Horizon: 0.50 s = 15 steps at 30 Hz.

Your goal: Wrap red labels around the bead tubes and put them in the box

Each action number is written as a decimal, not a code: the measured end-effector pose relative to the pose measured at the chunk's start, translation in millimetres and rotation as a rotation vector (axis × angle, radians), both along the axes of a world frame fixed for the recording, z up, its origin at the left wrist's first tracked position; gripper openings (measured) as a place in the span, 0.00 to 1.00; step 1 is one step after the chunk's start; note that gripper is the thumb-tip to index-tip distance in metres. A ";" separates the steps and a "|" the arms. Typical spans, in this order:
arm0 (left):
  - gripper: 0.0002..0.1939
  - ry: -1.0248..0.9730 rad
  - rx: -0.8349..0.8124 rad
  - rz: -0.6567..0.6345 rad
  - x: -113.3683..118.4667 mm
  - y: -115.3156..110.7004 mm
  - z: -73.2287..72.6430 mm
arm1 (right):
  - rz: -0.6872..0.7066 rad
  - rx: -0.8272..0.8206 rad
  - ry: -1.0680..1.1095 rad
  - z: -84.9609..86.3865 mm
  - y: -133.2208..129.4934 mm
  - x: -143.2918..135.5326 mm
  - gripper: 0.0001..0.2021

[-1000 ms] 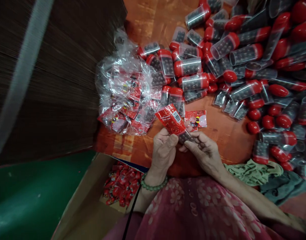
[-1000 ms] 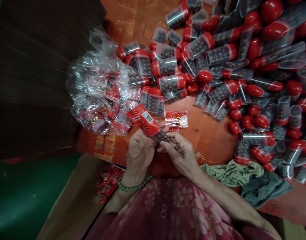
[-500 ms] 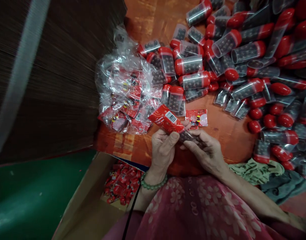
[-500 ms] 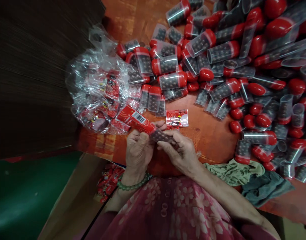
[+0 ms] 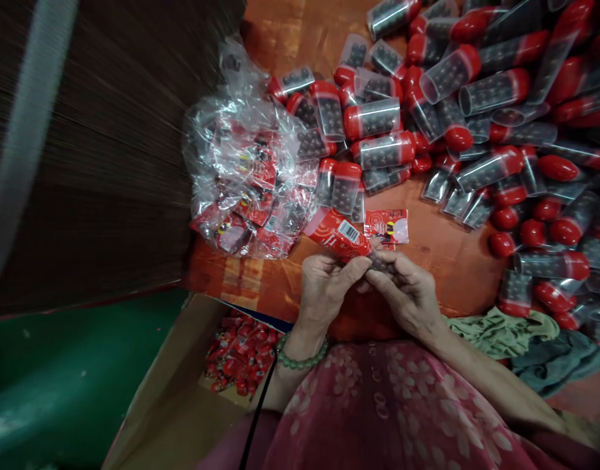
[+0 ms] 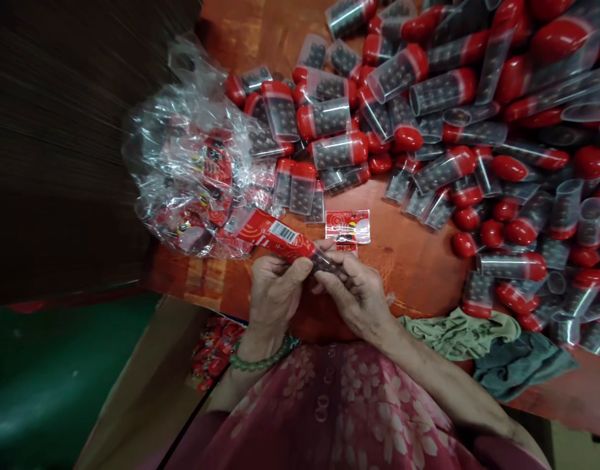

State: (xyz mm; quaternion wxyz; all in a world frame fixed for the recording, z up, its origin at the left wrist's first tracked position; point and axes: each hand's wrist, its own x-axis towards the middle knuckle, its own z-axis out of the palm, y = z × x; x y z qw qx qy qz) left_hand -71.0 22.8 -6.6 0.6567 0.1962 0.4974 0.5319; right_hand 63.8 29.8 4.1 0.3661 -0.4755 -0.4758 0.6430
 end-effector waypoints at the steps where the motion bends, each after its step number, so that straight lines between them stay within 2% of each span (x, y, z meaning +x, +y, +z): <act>1: 0.17 -0.011 0.010 0.000 -0.2 -0.3 1.4 | 0.007 0.017 0.006 0.6 0.2 0.3 0.12; 4: 0.21 -0.080 0.043 0.045 -0.2 0.1 7.3 | 0.010 0.106 -0.051 1.4 1.1 0.9 0.10; 6: 0.28 -0.135 0.039 0.120 0.2 2.3 11.0 | 0.035 0.142 -0.106 0.7 1.4 1.1 0.10; 8: 0.31 -0.151 0.026 0.187 0.0 5.7 13.3 | 0.065 0.182 -0.154 0.3 1.6 1.2 0.08; 12: 0.23 -0.133 0.038 0.165 -3.2 9.3 12.4 | 0.067 0.364 -0.296 3.9 2.1 1.9 0.07; 15: 0.19 -0.106 0.094 0.102 -6.0 5.6 7.4 | 0.095 0.356 -0.264 5.5 0.3 2.4 0.07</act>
